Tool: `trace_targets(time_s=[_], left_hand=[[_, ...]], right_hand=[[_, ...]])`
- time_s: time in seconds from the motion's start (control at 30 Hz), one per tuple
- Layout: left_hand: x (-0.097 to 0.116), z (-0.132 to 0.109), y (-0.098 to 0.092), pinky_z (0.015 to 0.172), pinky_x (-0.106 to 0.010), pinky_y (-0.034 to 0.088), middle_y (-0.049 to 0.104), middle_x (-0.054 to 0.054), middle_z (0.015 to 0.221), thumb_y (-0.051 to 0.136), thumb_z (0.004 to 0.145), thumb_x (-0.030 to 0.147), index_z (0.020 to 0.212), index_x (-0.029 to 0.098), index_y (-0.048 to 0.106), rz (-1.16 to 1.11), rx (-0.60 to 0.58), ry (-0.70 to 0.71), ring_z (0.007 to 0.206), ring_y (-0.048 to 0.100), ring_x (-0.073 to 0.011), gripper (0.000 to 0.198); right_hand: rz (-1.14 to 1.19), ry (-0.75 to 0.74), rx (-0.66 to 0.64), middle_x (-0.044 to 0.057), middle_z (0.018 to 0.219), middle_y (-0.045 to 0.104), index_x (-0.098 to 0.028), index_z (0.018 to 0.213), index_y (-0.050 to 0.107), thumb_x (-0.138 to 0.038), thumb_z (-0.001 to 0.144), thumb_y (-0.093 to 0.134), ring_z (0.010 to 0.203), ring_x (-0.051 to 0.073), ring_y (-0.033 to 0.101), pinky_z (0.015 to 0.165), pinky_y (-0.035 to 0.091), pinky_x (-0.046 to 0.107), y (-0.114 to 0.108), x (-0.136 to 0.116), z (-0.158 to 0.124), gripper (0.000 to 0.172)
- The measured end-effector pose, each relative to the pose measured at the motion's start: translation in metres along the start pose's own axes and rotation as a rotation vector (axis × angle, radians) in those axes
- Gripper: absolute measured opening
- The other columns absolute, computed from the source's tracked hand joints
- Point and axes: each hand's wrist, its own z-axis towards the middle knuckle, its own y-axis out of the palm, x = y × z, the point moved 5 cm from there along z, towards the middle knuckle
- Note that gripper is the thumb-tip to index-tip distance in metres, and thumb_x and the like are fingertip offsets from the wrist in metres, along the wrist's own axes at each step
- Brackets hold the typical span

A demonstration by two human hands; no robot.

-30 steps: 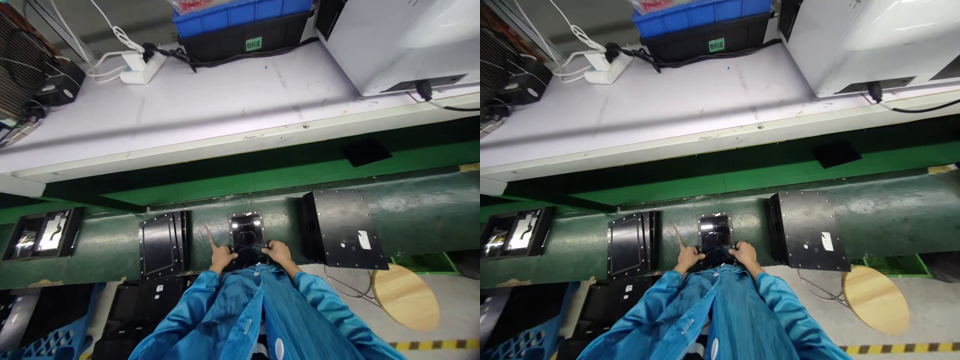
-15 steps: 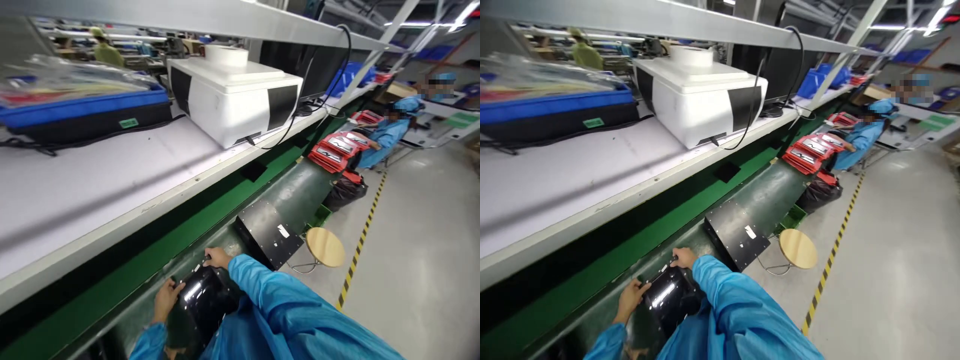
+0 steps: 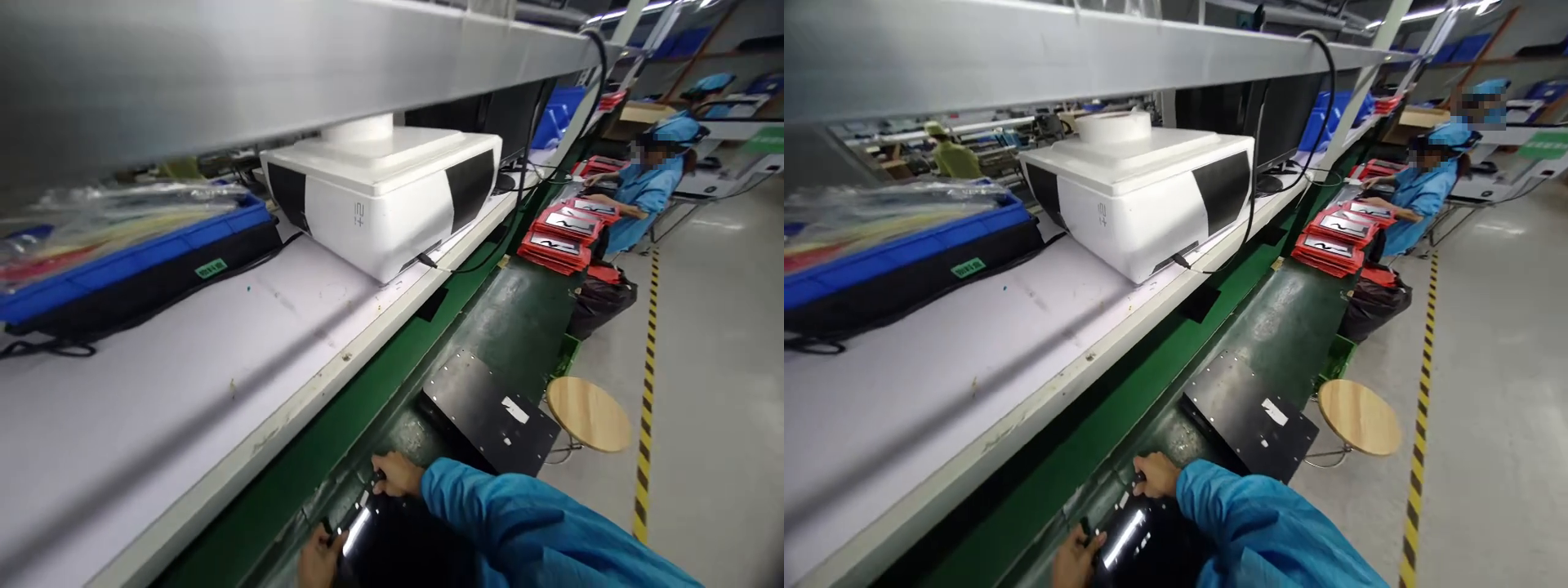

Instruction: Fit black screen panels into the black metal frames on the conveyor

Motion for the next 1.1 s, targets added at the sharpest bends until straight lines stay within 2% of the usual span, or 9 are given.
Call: trace_targets(time_s=[0.13,0.2,0.27,0.33,0.43,0.5,0.73,0.97,1.1], left_hand=[[0.026,-0.023,-0.017,0.071,-0.032,0.053,0.069,0.000,0.074,0.071,0.084,0.050,0.085,0.026,0.062,-0.113,0.090,-0.071,0.085,0.076,-0.0283,0.026],[0.026,-0.048,-0.010,0.080,-0.030,0.052,0.076,-0.005,0.093,0.072,0.088,0.044,0.109,0.024,0.065,-0.130,0.169,-0.102,0.099,0.075,-0.0274,0.030],[0.015,-0.083,0.013,0.085,-0.029,0.051,0.077,-0.008,0.109,0.074,0.089,0.045,0.133,0.023,0.057,-0.148,0.213,-0.159,0.107,0.074,-0.0266,0.052],[0.001,-0.125,0.049,0.086,-0.029,0.050,0.077,-0.010,0.114,0.077,0.089,0.050,0.138,0.022,0.053,-0.134,0.185,-0.236,0.108,0.074,-0.0263,0.062],[-0.011,-0.177,0.102,0.083,-0.028,0.048,0.078,-0.009,0.104,0.076,0.090,0.054,0.113,0.021,0.065,-0.090,-0.006,-0.313,0.104,0.074,-0.0251,0.042],[-0.013,-0.195,0.120,0.081,-0.026,0.046,0.078,-0.007,0.098,0.073,0.093,0.054,0.096,0.021,0.067,-0.095,-0.096,-0.331,0.102,0.074,-0.0231,0.034],[-0.018,-0.191,0.119,0.074,-0.024,0.045,0.078,-0.005,0.088,0.075,0.091,0.053,0.087,0.022,0.069,-0.198,-0.112,-0.374,0.090,0.075,-0.0197,0.032],[-0.014,-0.201,0.131,0.077,-0.028,0.047,0.082,-0.009,0.102,0.068,0.095,0.056,0.092,0.024,0.074,-0.219,-0.040,-0.471,0.102,0.075,-0.0243,0.032],[-0.016,-0.202,0.118,0.083,-0.030,0.049,0.080,-0.009,0.099,0.068,0.096,0.052,0.091,0.023,0.076,-0.264,-0.029,-0.438,0.103,0.074,-0.0251,0.030]], right_hand=[[-0.024,-0.077,0.006,0.005,0.110,0.077,-0.027,0.117,0.070,-0.041,0.087,0.082,0.108,0.027,0.072,0.090,0.048,0.032,-0.028,-0.019,-0.003,0.035],[-0.026,-0.083,0.051,0.008,0.121,0.075,-0.025,0.126,0.066,-0.040,0.090,0.080,0.115,0.026,0.070,0.094,0.047,0.032,-0.027,-0.023,-0.014,0.042],[-0.025,-0.014,0.107,0.012,0.127,0.073,-0.023,0.137,0.058,-0.044,0.091,0.080,0.116,0.027,0.070,0.094,0.047,0.032,-0.011,-0.011,-0.038,0.055],[-0.040,0.064,0.099,0.013,0.122,0.074,-0.021,0.140,0.054,-0.050,0.090,0.080,0.111,0.027,0.072,0.088,0.047,0.031,0.015,0.015,-0.072,0.063],[-0.103,0.100,-0.037,0.009,0.107,0.075,-0.021,0.127,0.057,-0.052,0.088,0.081,0.099,0.026,0.074,0.079,0.044,0.029,0.053,0.060,-0.127,0.056],[-0.128,0.096,-0.103,0.006,0.101,0.076,-0.022,0.117,0.058,-0.046,0.086,0.083,0.094,0.024,0.073,0.075,0.041,0.028,0.067,0.078,-0.151,0.046],[-0.101,0.110,-0.078,0.001,0.087,0.074,-0.024,0.091,0.061,-0.040,0.086,0.081,0.084,0.019,0.070,0.069,0.037,0.024,0.069,0.080,-0.154,0.026],[-0.201,0.289,-0.075,0.005,0.085,0.077,-0.023,0.074,0.065,-0.045,0.084,0.083,0.087,0.022,0.073,0.065,0.037,0.026,0.062,0.072,-0.150,0.029],[-0.179,0.227,-0.098,0.004,0.080,0.077,-0.025,0.075,0.067,-0.047,0.086,0.078,0.084,0.022,0.074,0.066,0.041,0.026,0.059,0.066,-0.154,0.027]])
